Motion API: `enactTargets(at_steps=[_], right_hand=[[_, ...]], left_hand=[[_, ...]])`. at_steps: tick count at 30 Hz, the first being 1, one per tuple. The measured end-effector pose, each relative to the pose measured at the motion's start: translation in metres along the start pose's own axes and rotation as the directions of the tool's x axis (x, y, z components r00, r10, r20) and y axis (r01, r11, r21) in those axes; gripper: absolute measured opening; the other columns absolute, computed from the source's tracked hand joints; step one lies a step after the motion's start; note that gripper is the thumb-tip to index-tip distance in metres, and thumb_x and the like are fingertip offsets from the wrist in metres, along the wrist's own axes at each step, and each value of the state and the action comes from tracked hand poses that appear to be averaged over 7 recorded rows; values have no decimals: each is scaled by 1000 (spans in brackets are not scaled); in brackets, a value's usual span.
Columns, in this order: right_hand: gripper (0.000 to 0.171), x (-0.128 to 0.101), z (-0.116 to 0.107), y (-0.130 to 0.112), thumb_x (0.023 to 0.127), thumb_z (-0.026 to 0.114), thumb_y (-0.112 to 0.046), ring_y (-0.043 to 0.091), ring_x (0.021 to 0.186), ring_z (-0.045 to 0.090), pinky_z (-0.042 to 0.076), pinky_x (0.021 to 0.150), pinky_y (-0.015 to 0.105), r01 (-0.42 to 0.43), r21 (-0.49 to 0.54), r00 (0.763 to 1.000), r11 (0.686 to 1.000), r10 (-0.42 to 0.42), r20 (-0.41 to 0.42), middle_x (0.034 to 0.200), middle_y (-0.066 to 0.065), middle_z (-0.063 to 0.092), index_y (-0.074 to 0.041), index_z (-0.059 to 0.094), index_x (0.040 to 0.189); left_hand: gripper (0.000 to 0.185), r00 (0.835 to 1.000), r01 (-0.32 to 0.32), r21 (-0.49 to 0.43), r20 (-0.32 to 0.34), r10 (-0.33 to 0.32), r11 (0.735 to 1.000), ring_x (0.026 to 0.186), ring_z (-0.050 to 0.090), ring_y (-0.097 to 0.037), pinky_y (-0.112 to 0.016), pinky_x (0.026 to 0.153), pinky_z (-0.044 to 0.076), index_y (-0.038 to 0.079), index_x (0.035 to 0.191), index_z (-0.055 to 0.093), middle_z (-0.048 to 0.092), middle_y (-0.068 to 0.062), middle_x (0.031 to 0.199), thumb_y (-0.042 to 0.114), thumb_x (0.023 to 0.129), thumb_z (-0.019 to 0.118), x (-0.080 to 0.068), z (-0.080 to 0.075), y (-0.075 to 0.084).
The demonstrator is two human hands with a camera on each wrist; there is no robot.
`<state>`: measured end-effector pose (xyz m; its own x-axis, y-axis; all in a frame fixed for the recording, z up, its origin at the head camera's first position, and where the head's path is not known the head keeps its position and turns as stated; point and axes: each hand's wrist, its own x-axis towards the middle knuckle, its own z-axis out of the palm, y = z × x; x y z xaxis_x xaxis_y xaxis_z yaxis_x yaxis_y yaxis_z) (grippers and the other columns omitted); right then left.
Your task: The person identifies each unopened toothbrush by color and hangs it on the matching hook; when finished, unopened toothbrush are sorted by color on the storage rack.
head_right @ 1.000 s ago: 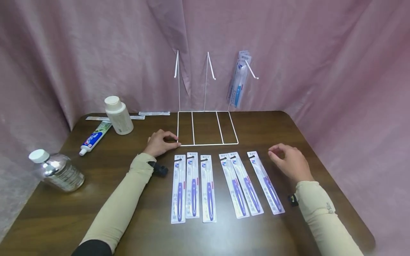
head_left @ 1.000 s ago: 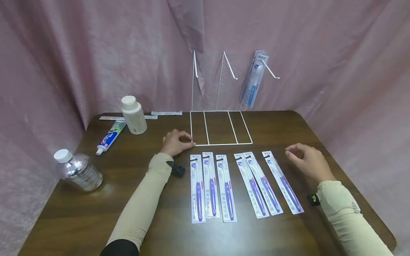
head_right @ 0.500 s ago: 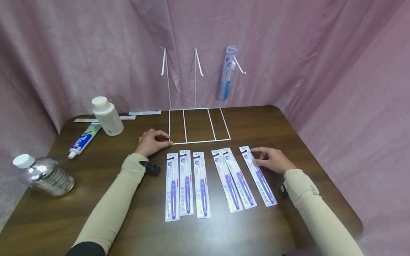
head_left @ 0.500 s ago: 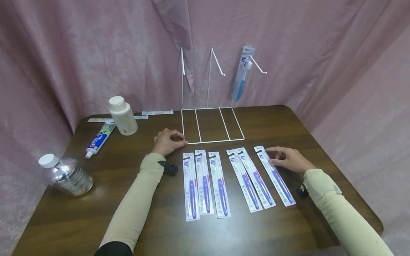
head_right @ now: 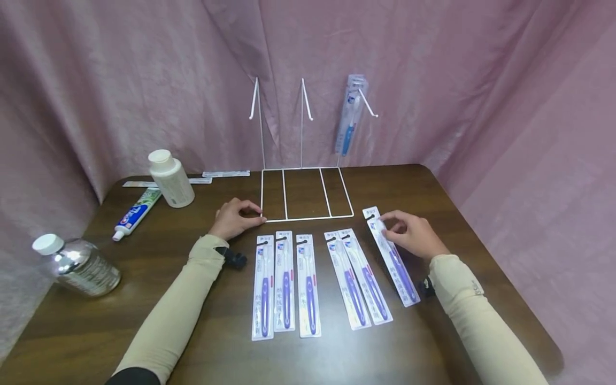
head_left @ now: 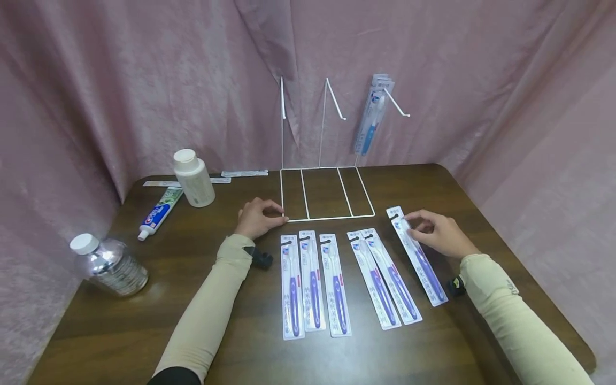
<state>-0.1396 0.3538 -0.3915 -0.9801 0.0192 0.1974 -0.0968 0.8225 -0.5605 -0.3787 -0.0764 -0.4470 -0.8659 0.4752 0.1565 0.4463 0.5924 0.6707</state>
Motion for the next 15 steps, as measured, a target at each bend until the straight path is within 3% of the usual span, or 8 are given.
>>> enactTargets(at_steps=[2, 4, 6, 8, 11, 13, 15], right_hand=[[34, 11, -7, -17, 96, 79, -16, 18, 74, 69, 53, 65, 31, 72, -23, 992, 997, -74, -100, 88, 1, 76, -16, 71, 130], [36, 25, -14, -41, 95, 80, -14, 15, 66, 65, 49, 59, 25, 153, -71, 961, 986, -165, -221, 84, -1, 76, -17, 72, 129], [38, 40, -18, -71, 93, 81, -10, 13, 59, 60, 44, 54, 21, 232, -101, 903, 967, -253, -347, 82, -1, 75, -18, 73, 129], [39, 55, -19, -103, 92, 82, -9, 12, 55, 55, 41, 53, 19, 306, -108, 831, 946, -320, -456, 81, 1, 74, -18, 74, 129], [37, 75, -16, -146, 92, 82, -11, 12, 52, 49, 38, 52, 18, 377, -64, 749, 924, -345, -565, 81, 4, 74, -17, 76, 128], [35, 87, -12, -165, 93, 82, -14, 12, 53, 47, 36, 53, 19, 383, -40, 726, 923, -328, -604, 82, 6, 75, -17, 76, 128], [34, 94, -7, -176, 93, 81, -15, 14, 53, 47, 35, 53, 19, 357, -9, 730, 934, -285, -622, 83, 7, 76, -17, 77, 127]], left_hand=[[34, 1000, -5, 2, -2, 5, 1000, 122, 53, -34, -57, 103, 30, 27, 107, 80, 65, -6, 126, 49, 83, 87, 0, -1, 0], [34, 1000, -10, 1, -6, 10, 1000, 121, 53, -34, -57, 102, 31, 27, 107, 81, 66, -6, 126, 49, 82, 88, 0, -2, 0], [33, 1000, -14, 4, -9, 14, 1000, 121, 54, -34, -57, 102, 31, 28, 107, 81, 66, -6, 125, 49, 82, 88, 0, -3, -1], [32, 1000, -11, 7, -11, 11, 1000, 120, 55, -33, -56, 102, 31, 29, 106, 81, 66, -5, 124, 49, 82, 88, 1, -3, -3], [31, 1000, -7, 11, -19, 7, 1000, 118, 55, -32, -56, 101, 31, 29, 105, 81, 66, -4, 122, 48, 82, 89, 0, -2, -5], [31, 1000, -7, 8, -23, 7, 1000, 118, 55, -32, -57, 101, 31, 29, 105, 81, 66, -4, 121, 48, 82, 89, -1, 1, -4], [31, 1000, -7, 6, -17, 7, 1000, 118, 55, -32, -56, 101, 31, 29, 105, 81, 66, -5, 122, 48, 82, 88, -2, 5, -2]])
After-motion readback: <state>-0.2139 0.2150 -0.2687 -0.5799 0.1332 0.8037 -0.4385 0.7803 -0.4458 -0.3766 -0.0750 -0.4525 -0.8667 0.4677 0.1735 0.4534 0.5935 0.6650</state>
